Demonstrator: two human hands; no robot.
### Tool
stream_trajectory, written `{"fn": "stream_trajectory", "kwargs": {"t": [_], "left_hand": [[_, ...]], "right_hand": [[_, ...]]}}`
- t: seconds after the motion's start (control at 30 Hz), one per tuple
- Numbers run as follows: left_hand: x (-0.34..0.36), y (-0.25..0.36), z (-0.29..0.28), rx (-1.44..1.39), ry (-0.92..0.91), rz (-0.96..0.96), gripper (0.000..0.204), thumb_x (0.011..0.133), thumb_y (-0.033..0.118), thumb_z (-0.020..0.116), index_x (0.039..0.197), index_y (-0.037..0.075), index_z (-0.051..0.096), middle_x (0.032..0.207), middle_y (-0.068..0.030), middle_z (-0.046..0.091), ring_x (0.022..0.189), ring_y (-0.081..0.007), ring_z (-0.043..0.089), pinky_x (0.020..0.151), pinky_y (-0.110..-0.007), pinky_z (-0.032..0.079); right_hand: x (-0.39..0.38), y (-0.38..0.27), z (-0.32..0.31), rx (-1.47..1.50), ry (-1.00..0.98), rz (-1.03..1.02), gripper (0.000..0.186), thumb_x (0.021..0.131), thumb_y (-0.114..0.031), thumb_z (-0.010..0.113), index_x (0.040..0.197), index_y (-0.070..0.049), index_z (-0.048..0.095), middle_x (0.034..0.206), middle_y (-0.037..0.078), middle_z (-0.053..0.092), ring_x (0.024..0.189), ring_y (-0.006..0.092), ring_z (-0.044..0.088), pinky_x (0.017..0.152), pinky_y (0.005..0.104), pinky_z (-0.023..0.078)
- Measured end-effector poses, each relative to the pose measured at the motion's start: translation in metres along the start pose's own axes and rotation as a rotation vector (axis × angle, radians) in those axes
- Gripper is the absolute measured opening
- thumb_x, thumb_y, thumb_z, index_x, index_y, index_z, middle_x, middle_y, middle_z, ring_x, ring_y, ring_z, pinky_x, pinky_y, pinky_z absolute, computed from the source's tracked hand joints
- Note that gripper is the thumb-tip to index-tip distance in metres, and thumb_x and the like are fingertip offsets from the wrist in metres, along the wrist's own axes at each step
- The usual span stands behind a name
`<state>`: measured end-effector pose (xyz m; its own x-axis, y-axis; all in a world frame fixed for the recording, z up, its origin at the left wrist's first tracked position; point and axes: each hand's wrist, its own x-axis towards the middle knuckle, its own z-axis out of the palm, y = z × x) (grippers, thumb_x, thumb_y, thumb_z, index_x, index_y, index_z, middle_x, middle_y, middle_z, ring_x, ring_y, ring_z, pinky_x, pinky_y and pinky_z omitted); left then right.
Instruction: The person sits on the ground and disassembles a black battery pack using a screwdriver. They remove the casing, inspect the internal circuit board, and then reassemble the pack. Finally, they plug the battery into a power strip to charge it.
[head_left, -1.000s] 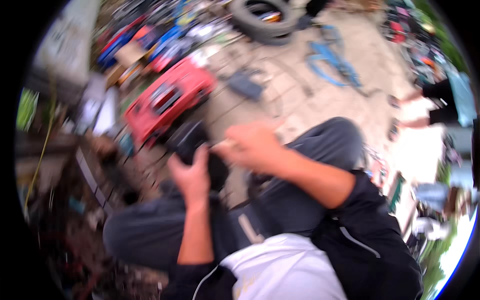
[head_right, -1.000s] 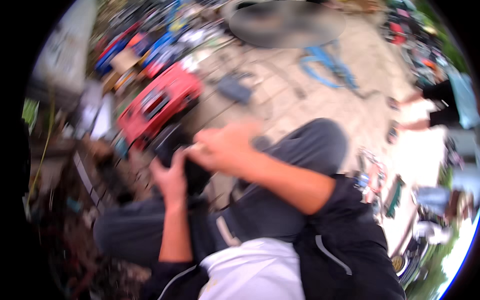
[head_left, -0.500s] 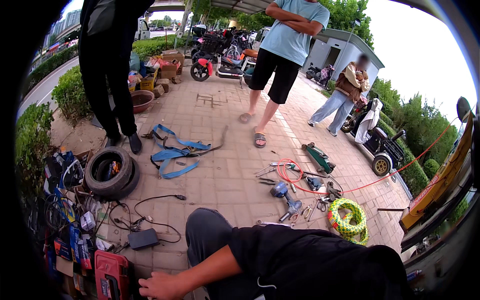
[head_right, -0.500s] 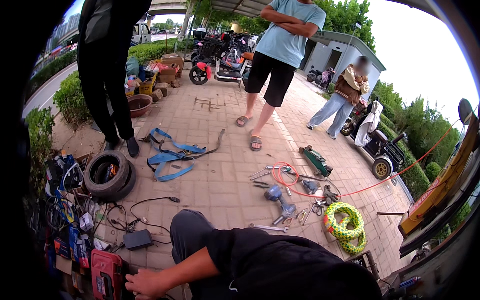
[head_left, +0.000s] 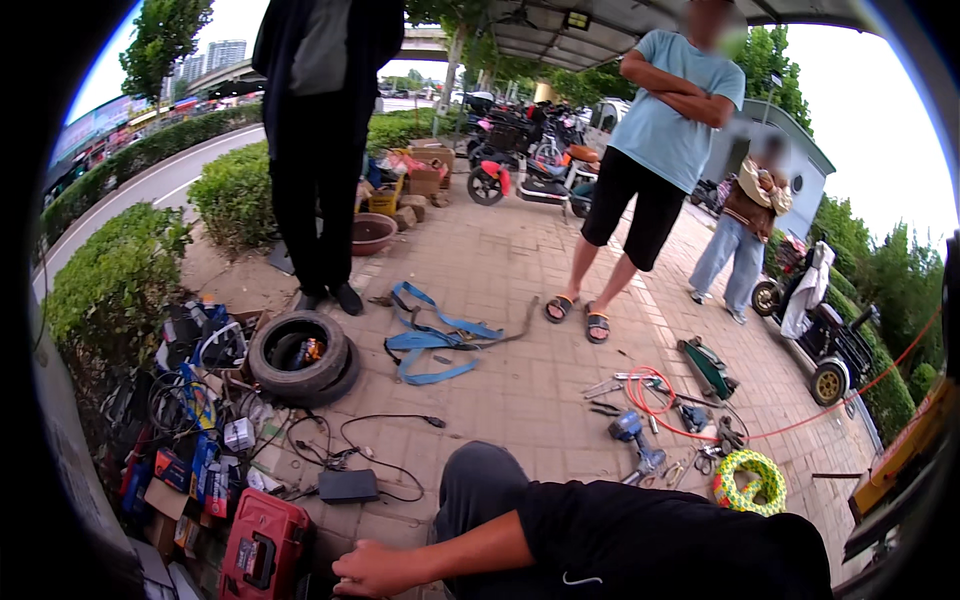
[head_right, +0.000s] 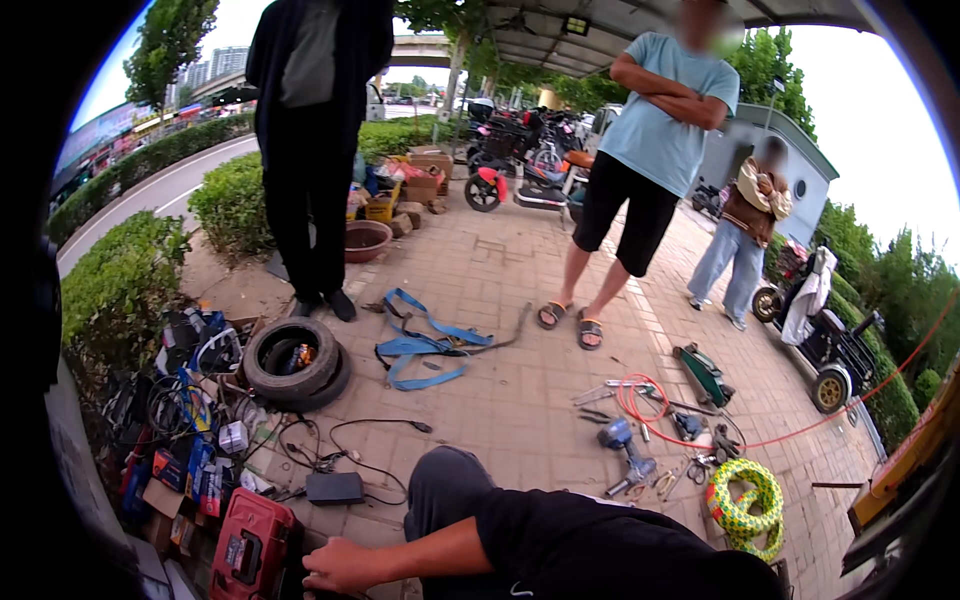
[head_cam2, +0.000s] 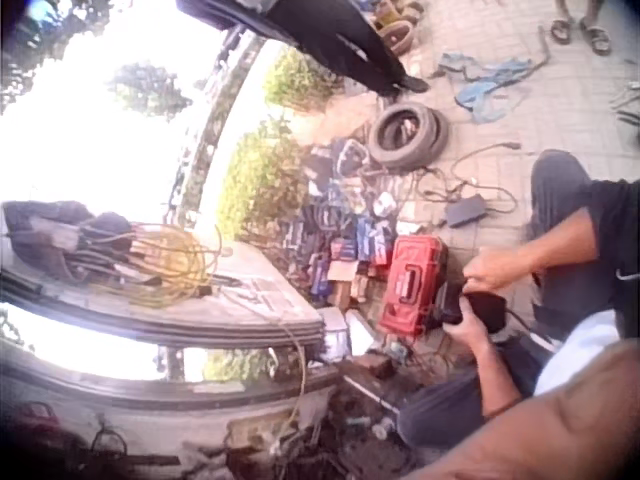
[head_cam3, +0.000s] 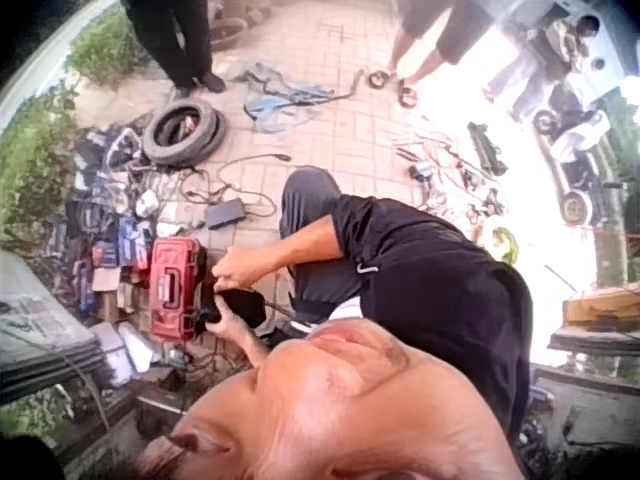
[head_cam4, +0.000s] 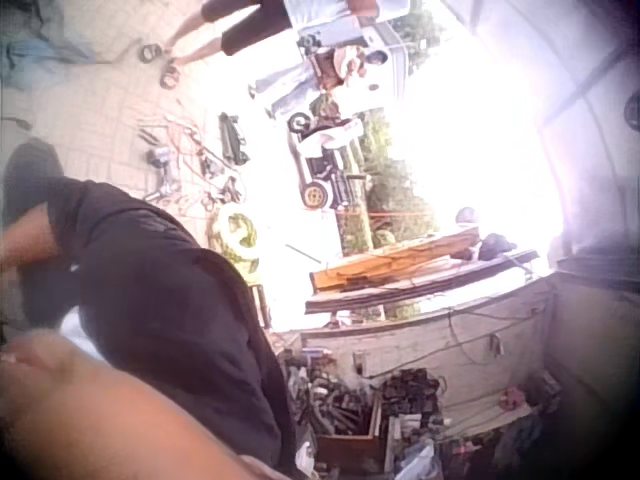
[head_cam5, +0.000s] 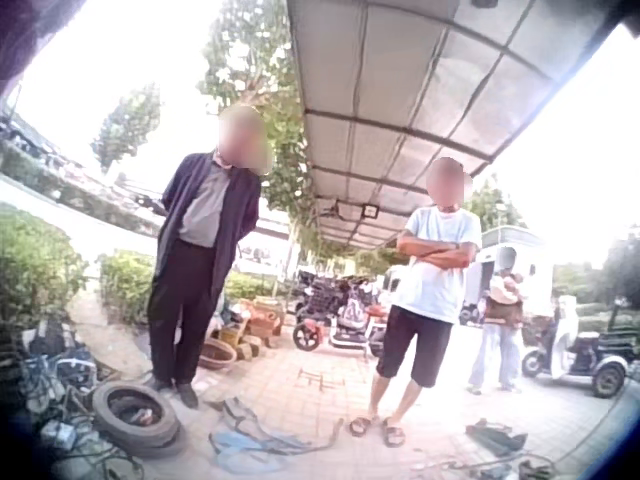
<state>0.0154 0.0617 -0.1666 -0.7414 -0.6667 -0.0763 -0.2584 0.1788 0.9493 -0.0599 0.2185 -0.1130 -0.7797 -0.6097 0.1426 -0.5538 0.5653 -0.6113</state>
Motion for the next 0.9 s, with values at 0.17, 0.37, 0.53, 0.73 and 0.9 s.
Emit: {"fn": "stream_trajectory", "kwargs": {"t": [0.17,0.37,0.53,0.73,0.9], "left_hand": [[0.0,0.01,-0.01,0.115,0.084,-0.086,0.083,0.069,0.043,0.083,0.119,-0.013,0.05,0.111,-0.0295,0.061,0.1,-0.0368,0.061,0.089,-0.042,0.049],[-0.007,0.014,-0.017,0.151,0.087,-0.087,0.082,0.068,0.043,0.084,0.118,-0.013,0.05,0.11,-0.0297,0.061,0.099,-0.0379,0.061,0.089,-0.043,0.049],[-0.006,0.006,-0.02,0.062,0.123,-0.037,0.08,0.068,0.042,0.084,0.118,-0.012,0.051,0.109,-0.029,0.062,0.099,-0.0379,0.061,0.089,-0.042,0.049],[-0.008,0.019,-0.027,0.147,0.11,-0.078,0.079,0.068,0.044,0.083,0.117,-0.011,0.053,0.11,-0.0285,0.062,0.1,-0.037,0.061,0.089,-0.042,0.049],[-0.002,0.008,-0.011,0.004,0.05,-0.071,0.066,0.077,0.035,0.077,0.117,-0.009,0.05,0.111,-0.0228,0.06,0.095,-0.0294,0.06,0.086,-0.04,0.047]], "right_hand": [[0.0,-0.019,-0.015,0.01,0.088,-0.099,0.034,0.092,-0.042,0.052,0.087,-0.008,0.05,0.085,0.013,0.055,0.077,0.0353,0.057,0.065,0.0442,0.042],[0.007,-0.01,0.004,-0.117,-0.093,-0.031,0.028,0.092,-0.037,0.054,0.095,-0.011,0.047,0.094,0.01,0.048,0.081,0.0299,0.053,0.066,0.0403,0.039],[0.0,-0.027,0.001,-0.158,0.085,-0.153,0.028,0.091,-0.038,0.054,0.093,-0.01,0.048,0.088,0.01,0.05,0.077,0.0301,0.054,0.065,0.0401,0.039],[0.005,-0.005,0.019,-0.163,-0.057,-0.121,0.031,0.092,-0.04,0.053,0.097,-0.01,0.049,0.089,0.011,0.052,0.076,0.0323,0.056,0.065,0.0419,0.042],[-0.003,-0.025,-0.013,-0.17,0.005,-0.108,0.029,0.088,-0.032,0.059,0.103,-0.01,0.046,0.095,0.008,0.049,0.081,0.029,0.055,0.068,0.0398,0.04]]}}
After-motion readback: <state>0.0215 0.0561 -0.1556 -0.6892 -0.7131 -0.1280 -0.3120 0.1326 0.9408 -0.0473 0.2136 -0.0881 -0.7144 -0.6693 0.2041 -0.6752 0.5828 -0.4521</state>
